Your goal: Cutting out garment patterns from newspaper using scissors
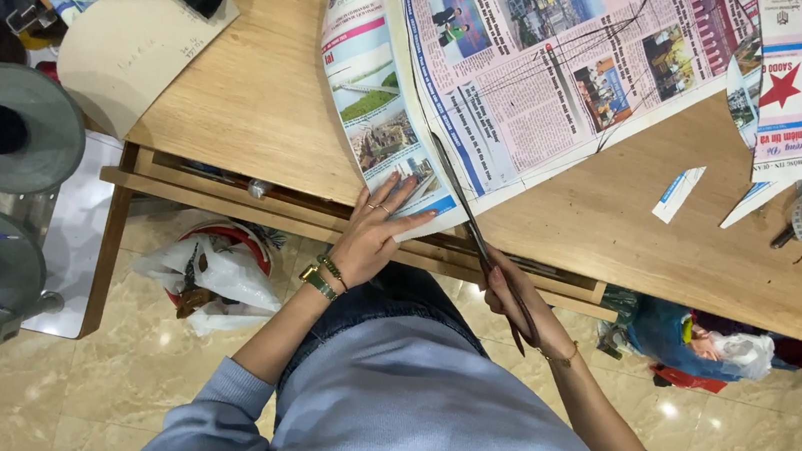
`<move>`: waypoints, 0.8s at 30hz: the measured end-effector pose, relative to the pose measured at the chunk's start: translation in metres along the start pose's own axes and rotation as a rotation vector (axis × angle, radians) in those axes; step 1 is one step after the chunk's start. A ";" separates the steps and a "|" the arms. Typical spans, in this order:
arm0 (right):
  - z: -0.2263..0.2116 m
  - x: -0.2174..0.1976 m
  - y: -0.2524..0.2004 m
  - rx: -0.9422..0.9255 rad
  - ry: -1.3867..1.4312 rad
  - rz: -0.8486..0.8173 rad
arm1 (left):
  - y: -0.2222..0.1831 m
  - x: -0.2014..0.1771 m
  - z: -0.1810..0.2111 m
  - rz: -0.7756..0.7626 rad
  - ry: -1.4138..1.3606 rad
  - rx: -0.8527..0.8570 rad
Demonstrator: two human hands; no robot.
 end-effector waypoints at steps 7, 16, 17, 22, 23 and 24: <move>0.004 0.003 0.006 -0.014 0.014 0.007 | 0.001 -0.007 0.003 0.001 -0.039 -0.005; 0.021 -0.006 0.007 -0.028 0.009 0.041 | 0.003 -0.011 0.004 0.012 -0.086 0.010; 0.021 -0.005 0.007 -0.028 0.017 0.044 | 0.003 -0.011 0.005 0.016 -0.089 0.015; 0.025 -0.003 0.002 -0.027 0.022 0.035 | -0.004 -0.018 0.015 -0.009 -0.074 0.003; 0.021 0.001 0.000 -0.020 0.027 0.023 | -0.005 -0.019 0.019 -0.044 -0.047 -0.004; 0.017 0.007 -0.008 -0.021 0.025 0.022 | -0.009 -0.032 0.035 -0.041 -0.046 -0.004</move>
Point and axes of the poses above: each hand's wrist, its own y-axis towards the middle knuckle, its own x-axis out of the palm, z = x × y, the point moved 2 cm from there along y, towards the middle knuckle, and after that the axes turned 12 degrees about y, right-handed, at the moved point
